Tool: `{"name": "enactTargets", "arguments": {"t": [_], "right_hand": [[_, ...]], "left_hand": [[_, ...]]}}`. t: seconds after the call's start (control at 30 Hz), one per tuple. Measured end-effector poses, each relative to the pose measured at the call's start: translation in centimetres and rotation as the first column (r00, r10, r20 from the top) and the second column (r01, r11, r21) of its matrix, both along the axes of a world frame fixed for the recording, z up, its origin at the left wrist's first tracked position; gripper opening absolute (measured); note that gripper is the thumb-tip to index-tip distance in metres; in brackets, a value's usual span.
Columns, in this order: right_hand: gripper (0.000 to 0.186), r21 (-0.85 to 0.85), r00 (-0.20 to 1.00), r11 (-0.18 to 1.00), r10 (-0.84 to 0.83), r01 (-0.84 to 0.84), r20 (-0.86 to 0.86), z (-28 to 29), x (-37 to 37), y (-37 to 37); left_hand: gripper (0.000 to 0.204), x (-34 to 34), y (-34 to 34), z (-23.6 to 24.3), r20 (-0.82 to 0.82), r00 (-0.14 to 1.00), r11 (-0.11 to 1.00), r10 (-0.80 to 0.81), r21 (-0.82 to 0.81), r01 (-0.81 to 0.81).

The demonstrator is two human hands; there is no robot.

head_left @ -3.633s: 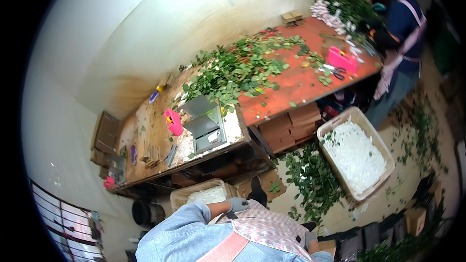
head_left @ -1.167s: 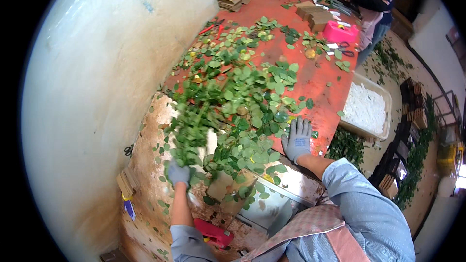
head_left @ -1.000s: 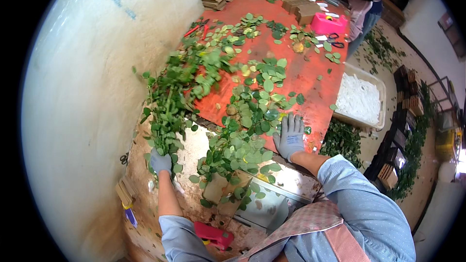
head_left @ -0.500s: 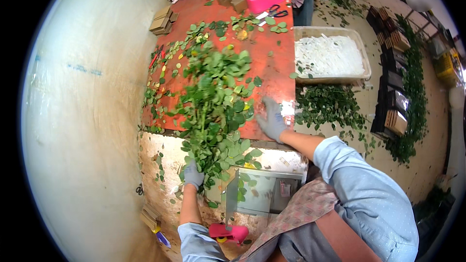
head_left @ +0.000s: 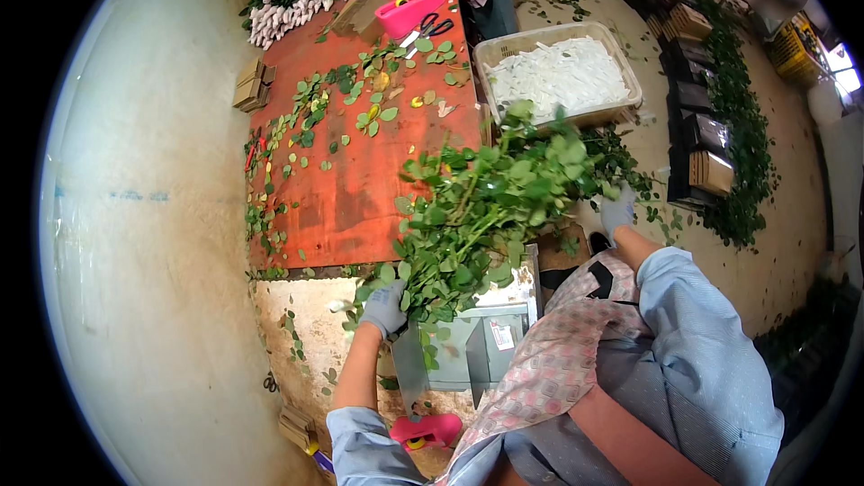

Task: The person arranges white flowers and green leaves into a black rectangular tray, using a cardboard insert to separate sections. They repeatedly pick up flowers and leaves from a large pile on the table, place them into the tray, and adjust their positions. The person also handles a pink tape dispenser and a metal tool, placing them on the table.

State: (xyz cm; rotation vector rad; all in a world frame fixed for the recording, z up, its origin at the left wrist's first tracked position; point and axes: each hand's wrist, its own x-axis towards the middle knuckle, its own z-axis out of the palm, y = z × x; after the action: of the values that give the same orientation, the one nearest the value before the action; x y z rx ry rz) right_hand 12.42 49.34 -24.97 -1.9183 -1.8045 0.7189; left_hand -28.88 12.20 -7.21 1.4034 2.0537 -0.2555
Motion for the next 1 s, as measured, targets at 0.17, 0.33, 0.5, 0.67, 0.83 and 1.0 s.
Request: {"name": "enactTargets", "arguments": {"t": [0.17, 0.33, 0.5, 0.67, 0.83, 1.0], "right_hand": [[0.056, -0.3, 0.964, 0.919, -0.215, 0.254, 0.158, -3.5, 6.1, 1.0], [0.055, -0.242, 0.862, 0.844, -0.398, 0.479, 0.314, -2.3, 10.8, 2.3], [0.063, -0.431, 0.867, 0.763, -0.341, 0.481, 0.364, -2.1, 13.0, 4.1], [0.06, -0.426, 0.932, 0.851, -0.181, 0.309, 0.315, -3.7, 10.6, 4.0], [0.063, -0.492, 0.97, 0.85, -0.084, 0.188, 0.226, -1.5, 6.6, 3.6], [0.066, -0.54, 0.986, 0.833, -0.042, 0.125, 0.164, -0.1, 5.4, 3.5]], "left_hand": [[0.061, 1.4, 6.7, -0.4, 0.057, 0.979, 0.971, -0.198, 0.146, 0.188], [0.071, 6.4, 13.7, 0.7, 0.231, 0.951, 0.965, -0.207, 0.21, 0.159], [0.074, 6.2, 12.7, 7.4, 0.172, 0.96, 0.933, -0.222, 0.324, 0.157], [0.075, -0.5, 1.0, 15.9, -0.13, 0.991, 0.885, 0.03, 0.464, 0.034], [0.061, -1.1, -11.7, 19.8, 0.135, 0.866, 0.703, 0.482, 0.53, -0.474], [0.043, -1.0, -28.7, 8.1, 0.351, 0.564, 0.393, 0.748, 0.451, -0.801]]}}
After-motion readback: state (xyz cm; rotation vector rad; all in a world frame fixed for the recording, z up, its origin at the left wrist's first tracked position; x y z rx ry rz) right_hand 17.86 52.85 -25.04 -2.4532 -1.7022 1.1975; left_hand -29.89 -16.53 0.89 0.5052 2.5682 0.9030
